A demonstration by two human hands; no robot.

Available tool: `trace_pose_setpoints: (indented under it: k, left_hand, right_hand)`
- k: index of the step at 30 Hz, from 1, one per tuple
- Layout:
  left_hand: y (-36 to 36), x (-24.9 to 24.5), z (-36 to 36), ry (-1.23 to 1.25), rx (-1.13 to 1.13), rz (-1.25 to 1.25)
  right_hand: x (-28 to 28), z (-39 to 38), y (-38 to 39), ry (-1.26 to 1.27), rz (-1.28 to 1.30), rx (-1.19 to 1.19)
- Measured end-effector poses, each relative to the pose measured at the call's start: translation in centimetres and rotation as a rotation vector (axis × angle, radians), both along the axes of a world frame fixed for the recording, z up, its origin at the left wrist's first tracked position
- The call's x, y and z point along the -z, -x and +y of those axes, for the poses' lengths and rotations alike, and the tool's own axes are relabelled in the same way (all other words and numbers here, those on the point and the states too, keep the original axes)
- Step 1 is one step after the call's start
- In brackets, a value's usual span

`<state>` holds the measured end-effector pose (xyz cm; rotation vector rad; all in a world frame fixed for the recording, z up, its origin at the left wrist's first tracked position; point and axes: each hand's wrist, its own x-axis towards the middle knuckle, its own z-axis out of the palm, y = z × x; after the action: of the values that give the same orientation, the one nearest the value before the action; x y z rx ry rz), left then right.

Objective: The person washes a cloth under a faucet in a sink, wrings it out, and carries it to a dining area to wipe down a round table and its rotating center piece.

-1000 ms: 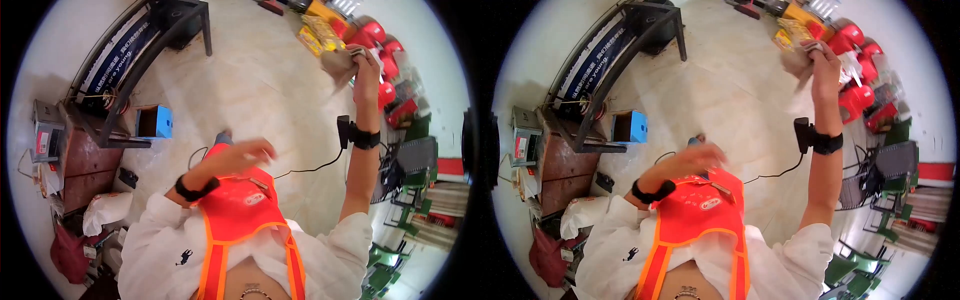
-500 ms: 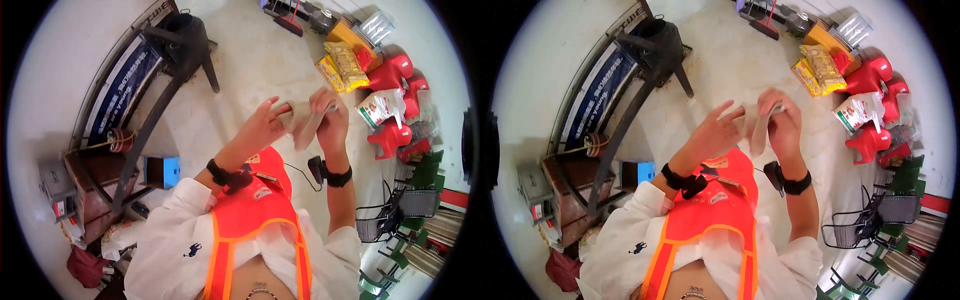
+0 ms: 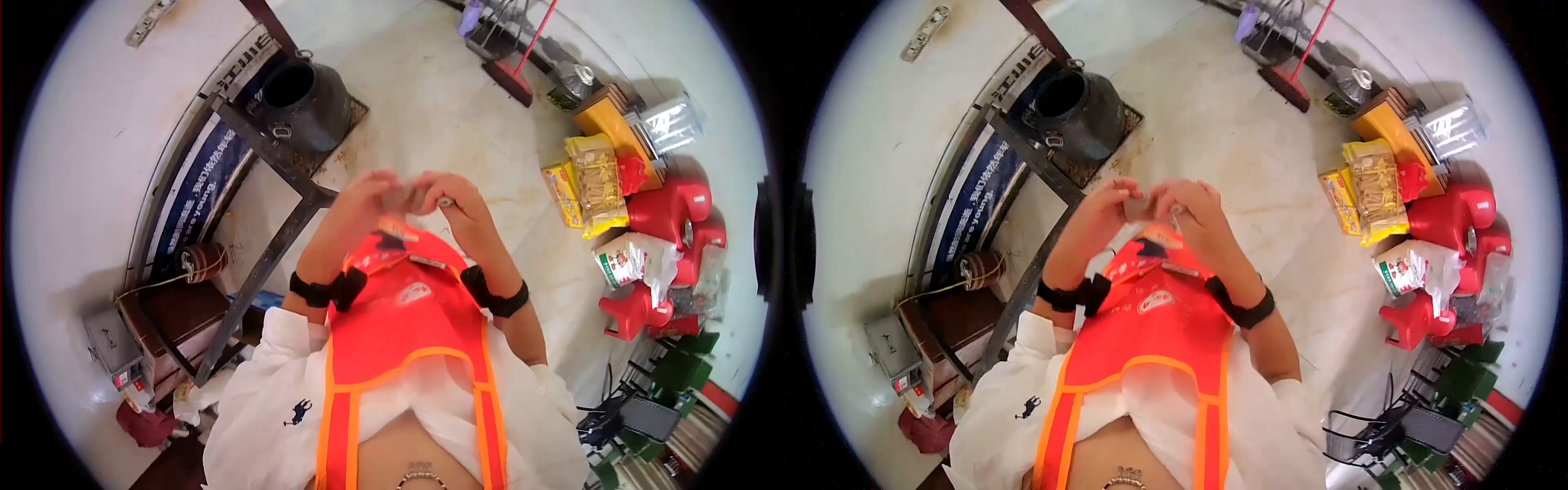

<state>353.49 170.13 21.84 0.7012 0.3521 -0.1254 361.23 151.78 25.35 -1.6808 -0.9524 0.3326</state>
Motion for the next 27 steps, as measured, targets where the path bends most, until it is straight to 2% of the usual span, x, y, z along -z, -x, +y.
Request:
trace_pose_setpoints:
  k: [1,2,3,4,5,6,8,10,12,13,14,16,17,20,22,26,27]
  left_hand:
    - [-2.0,-0.2,1.4,-0.127,0.036,0.077]
    - [-4.0,-0.9,2.5,-0.113,0.021,0.098]
    - [-6.0,-1.7,3.5,-0.376,0.058,0.053]
    - [-8.0,-1.8,4.5,-0.639,0.097,0.004]
    - [-10.4,-1.1,5.6,-0.783,0.122,-0.051]
    - [-12.6,-0.8,6.7,-0.772,0.111,-0.042]
    - [-17.4,-1.3,9.3,-1.100,0.371,-0.008]
    - [-23.1,-0.2,11.7,-1.021,0.405,-0.062]
    - [-29.3,-0.6,13.7,-1.009,0.801,-0.072]
    - [-32.1,0.1,14.6,-1.035,0.831,-0.197]
    - [-35.1,-0.2,15.7,-1.029,0.817,-0.197]
    - [-40.9,-0.7,17.2,-1.050,1.051,-0.178]
    - [-43.3,-0.3,17.9,-1.046,0.954,-0.217]
    - [-50.8,-1.4,20.4,-1.029,0.892,-0.314]
    - [-55.0,-0.2,22.1,-1.077,0.835,-0.285]
    - [-62.9,3.3,27.2,-1.198,0.648,-0.241]
    - [-64.1,3.4,28.5,-1.181,0.576,-0.212]
  right_hand:
    - [0.0,1.1,-2.1,0.024,0.125,-0.017]
    - [0.1,2.2,-4.8,0.049,0.241,-0.034]
    - [0.6,3.0,-7.3,-0.001,0.291,-0.078]
    - [0.7,3.8,-9.6,0.016,0.299,-0.092]
    - [0.7,4.7,-12.4,0.018,0.256,-0.056]
    - [0.9,5.7,-15.0,0.017,0.211,-0.017]
    - [2.0,7.0,-20.7,0.073,0.231,-0.046]
    - [2.5,9.1,-26.3,0.125,0.252,-0.053]
    - [2.2,11.2,-31.6,0.129,0.388,0.117]
    - [2.0,11.9,-34.3,0.141,0.383,0.108]
    - [1.8,12.5,-36.9,0.188,0.341,0.102]
    - [1.2,13.0,-42.1,0.260,0.310,0.098]
    - [0.7,13.3,-44.6,0.244,0.287,0.114]
    - [0.6,13.9,-51.7,0.214,0.270,0.161]
    - [1.1,14.4,-56.0,0.244,0.222,0.209]
    - [3.9,18.3,-67.2,0.208,0.233,0.095]
    - [4.0,19.5,-70.0,0.233,0.313,0.149]
